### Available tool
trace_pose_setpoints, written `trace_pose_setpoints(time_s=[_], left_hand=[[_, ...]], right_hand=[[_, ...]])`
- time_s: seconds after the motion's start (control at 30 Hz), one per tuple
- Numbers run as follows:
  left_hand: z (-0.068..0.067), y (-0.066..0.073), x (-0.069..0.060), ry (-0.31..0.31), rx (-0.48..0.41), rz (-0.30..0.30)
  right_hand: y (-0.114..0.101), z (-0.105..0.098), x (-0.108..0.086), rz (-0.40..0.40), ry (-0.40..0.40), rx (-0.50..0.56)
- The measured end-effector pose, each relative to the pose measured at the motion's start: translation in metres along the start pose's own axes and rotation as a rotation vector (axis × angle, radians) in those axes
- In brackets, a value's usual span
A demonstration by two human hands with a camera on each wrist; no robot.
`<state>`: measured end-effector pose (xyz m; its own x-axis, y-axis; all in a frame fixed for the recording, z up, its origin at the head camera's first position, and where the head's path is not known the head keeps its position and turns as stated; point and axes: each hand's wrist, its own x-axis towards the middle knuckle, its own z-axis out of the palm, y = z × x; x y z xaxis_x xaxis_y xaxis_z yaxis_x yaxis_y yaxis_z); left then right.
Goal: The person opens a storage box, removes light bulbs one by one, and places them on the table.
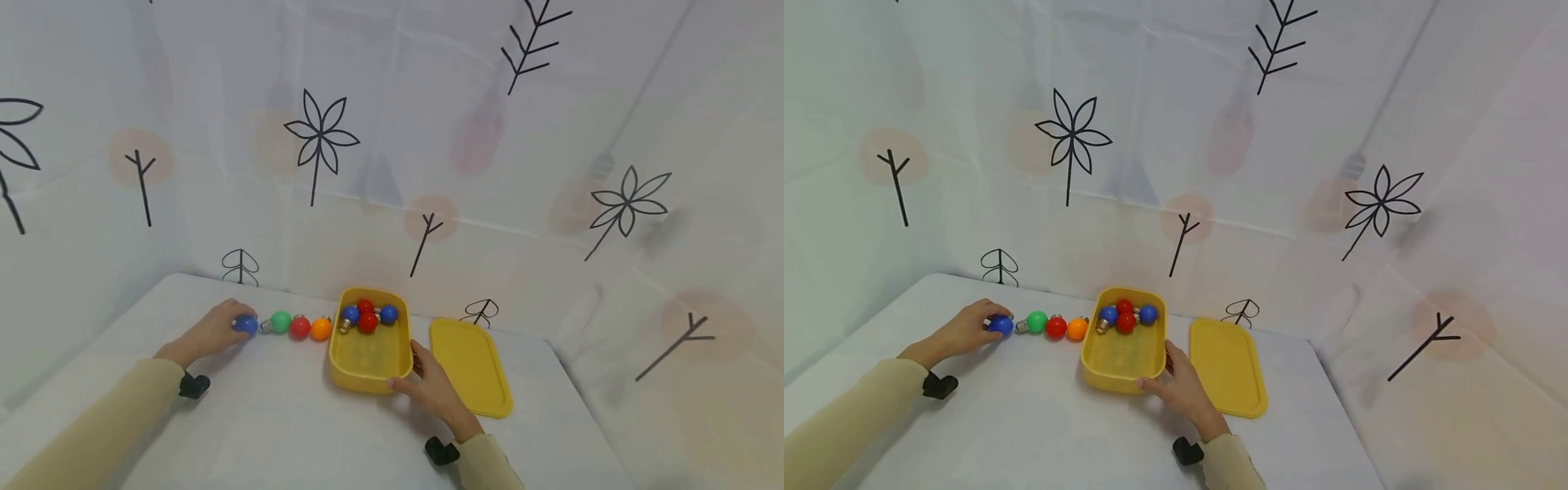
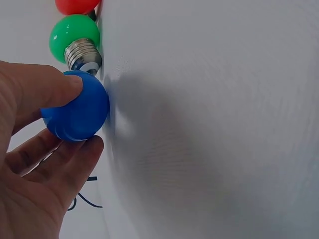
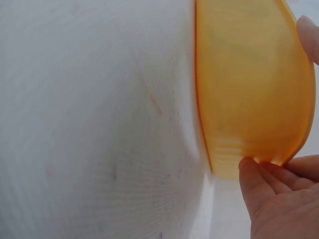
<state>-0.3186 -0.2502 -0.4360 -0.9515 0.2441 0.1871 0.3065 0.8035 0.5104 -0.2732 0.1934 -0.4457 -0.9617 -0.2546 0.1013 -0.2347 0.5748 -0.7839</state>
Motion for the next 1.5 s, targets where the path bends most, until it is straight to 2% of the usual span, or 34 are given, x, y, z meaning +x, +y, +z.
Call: trace_pose_setpoints(time_s=[0.5, 0.83, 1.0, 1.27, 1.5], left_hand=[[0.001, -0.001, 0.0, -0.012, 0.001, -0.025], [0.001, -0.001, 0.0, 0.005, -0.005, -0.002], [-0.002, 0.001, -0.001, 0.044, 0.016, 0.027], [-0.004, 0.01, 0.003, 0.108, 0.06, 0.111], [0.009, 0.028, 0.011, 0.097, 0.029, 0.099]], right_hand=[[-0.003, 0.0, 0.002, 0.013, -0.017, -0.004], [-0.002, 0.0, -0.001, 0.002, -0.003, 0.001], [-0.001, -0.001, -0.001, 0.001, -0.005, -0.007], [-0.004, -0.001, 0.0, 0.006, -0.007, -0.014], [-0.004, 0.001, -0.001, 0.0, -0.002, 0.0]])
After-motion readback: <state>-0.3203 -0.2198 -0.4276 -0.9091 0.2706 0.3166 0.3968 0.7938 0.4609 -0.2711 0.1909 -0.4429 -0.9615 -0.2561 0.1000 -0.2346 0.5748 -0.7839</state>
